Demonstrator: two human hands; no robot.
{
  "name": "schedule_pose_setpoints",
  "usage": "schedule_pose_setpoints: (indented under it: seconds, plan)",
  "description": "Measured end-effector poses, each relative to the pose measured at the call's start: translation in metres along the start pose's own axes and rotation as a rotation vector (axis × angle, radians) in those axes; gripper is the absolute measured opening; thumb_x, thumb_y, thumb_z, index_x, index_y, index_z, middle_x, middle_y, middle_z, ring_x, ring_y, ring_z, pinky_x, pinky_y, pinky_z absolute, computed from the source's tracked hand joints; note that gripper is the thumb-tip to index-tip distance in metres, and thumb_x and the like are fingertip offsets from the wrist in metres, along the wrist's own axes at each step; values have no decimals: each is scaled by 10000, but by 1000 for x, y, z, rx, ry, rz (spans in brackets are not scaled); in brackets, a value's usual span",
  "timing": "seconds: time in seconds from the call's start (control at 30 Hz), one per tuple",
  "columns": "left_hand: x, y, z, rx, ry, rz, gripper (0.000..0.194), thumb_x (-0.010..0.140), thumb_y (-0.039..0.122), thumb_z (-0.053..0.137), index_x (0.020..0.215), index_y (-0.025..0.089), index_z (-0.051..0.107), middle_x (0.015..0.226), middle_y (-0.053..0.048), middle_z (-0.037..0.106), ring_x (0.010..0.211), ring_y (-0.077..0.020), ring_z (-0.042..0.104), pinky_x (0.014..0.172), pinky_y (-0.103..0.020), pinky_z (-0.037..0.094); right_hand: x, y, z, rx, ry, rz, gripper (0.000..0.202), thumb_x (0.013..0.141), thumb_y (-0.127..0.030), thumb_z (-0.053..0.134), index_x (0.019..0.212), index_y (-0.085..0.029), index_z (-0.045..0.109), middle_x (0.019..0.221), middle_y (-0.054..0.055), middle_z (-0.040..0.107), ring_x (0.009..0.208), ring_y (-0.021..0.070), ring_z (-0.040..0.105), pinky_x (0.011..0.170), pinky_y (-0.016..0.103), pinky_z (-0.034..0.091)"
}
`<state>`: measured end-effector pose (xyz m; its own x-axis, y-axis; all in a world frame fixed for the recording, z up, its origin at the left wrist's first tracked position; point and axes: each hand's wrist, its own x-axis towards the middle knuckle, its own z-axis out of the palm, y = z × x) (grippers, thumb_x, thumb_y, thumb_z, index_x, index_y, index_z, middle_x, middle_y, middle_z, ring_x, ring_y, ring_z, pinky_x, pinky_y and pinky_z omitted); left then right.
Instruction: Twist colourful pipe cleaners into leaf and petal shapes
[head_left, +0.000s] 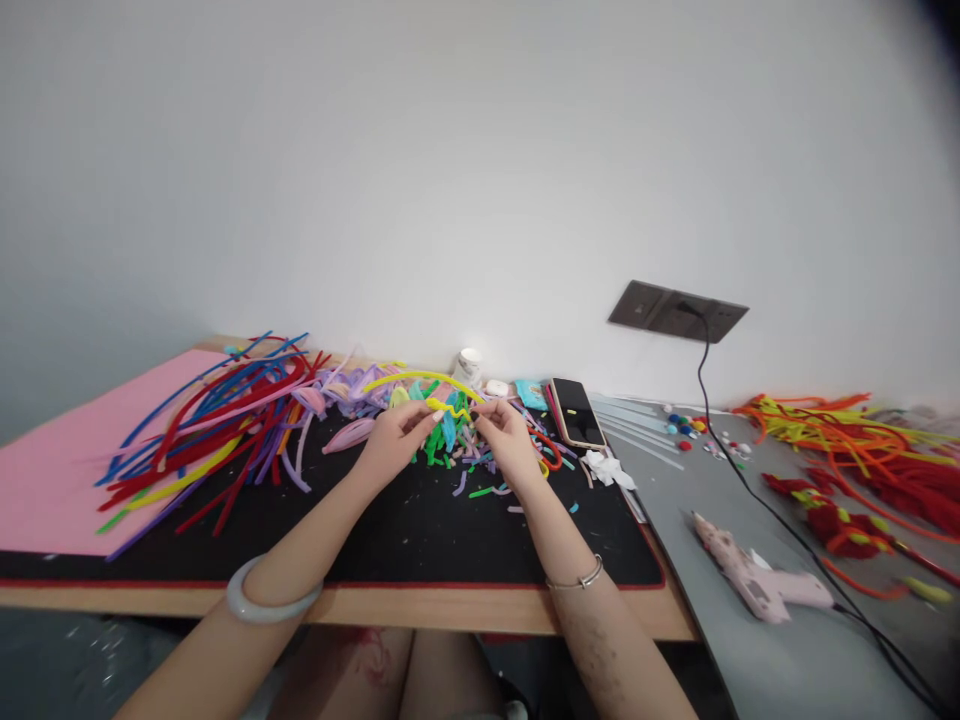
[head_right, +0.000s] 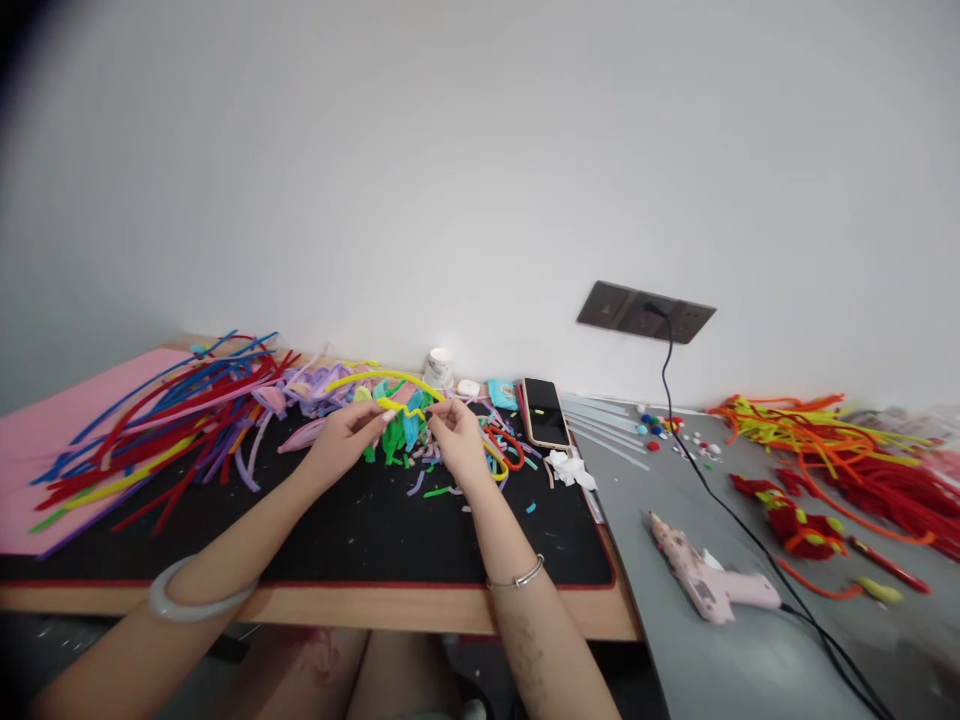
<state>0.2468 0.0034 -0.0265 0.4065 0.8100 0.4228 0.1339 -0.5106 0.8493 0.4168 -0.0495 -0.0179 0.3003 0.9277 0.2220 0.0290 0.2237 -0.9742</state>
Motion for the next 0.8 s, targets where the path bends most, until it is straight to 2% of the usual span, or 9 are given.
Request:
schedule_pose_setpoints:
  seconds: [0.03, 0.1, 0.17, 0.27, 0.4, 0.57, 0.67, 0.73, 0.8]
  plan:
    - [0, 0, 0, -45, 26, -19, 187, 829, 365, 568, 850, 178, 570, 682, 31, 542, 548, -104, 495, 525, -225, 404, 1, 1, -2, -1, -12, -2, 124, 681, -215, 604, 792, -164, 584, 669, -31, 565, 559, 92, 495, 517, 210, 390]
    - [0, -1, 1, -100, 49, -18, 261, 777, 339, 638, 974, 192, 549, 840, 2, 603, 614, -112, 560, 560, -233, 455, 2, 1, -5, -2, -42, 6, 132, 686, -214, 606, 807, -163, 594, 632, -41, 547, 536, 90, 484, 510, 210, 377]
    - [1, -2, 1, -64, 26, 40, 266, 759, 323, 660, 978, 192, 585, 940, -34, 634, 743, -145, 613, 650, -261, 498, 2, 1, -8, 4, -67, 16, 134, 695, -215, 605, 818, -161, 601, 607, -46, 535, 513, 87, 476, 498, 212, 370]
    - [1, -1, 1, 60, -36, 126, 175, 770, 321, 646, 879, 187, 674, 932, -59, 684, 846, -188, 628, 709, -288, 505, 1, 0, -10, 10, -69, 15, 137, 705, -220, 607, 827, -156, 610, 626, -39, 552, 504, 81, 479, 490, 210, 375]
    - [-1, 3, 2, 162, -105, 99, 171, 795, 314, 605, 846, 192, 714, 840, -36, 733, 728, -174, 632, 667, -281, 483, -6, -2, -11, 24, -125, 69, 159, 718, -238, 606, 856, -158, 602, 595, -39, 573, 507, 87, 527, 522, 215, 423]
    - [-7, 15, 2, 207, -341, 146, 182, 832, 293, 565, 797, 176, 699, 790, -28, 721, 725, -154, 620, 697, -253, 444, -23, -4, -16, -38, -297, 211, 144, 695, -246, 626, 800, -163, 573, 560, -44, 594, 444, 84, 516, 478, 215, 423]
    - [-15, 20, 1, 245, -531, 90, 223, 859, 321, 534, 783, 164, 674, 648, -2, 652, 595, -122, 568, 603, -224, 399, -34, -6, -24, -133, -337, 205, 63, 684, -190, 626, 703, -150, 580, 562, -36, 585, 451, 67, 480, 465, 193, 374]
    - [-21, 19, -2, 247, -600, 63, 291, 881, 350, 492, 710, 159, 629, 610, 6, 611, 557, -109, 539, 561, -210, 372, -40, -6, -30, -209, -379, 196, 14, 685, -140, 606, 698, -144, 609, 564, -34, 571, 471, 68, 474, 472, 189, 356]
    - [-26, 18, -6, 246, -666, 11, 348, 897, 365, 448, 643, 160, 569, 563, 14, 580, 510, -98, 512, 521, -200, 348, -46, -7, -35, -280, -418, 179, 67, 693, -110, 590, 717, -141, 644, 564, -34, 554, 492, 73, 475, 484, 190, 347]
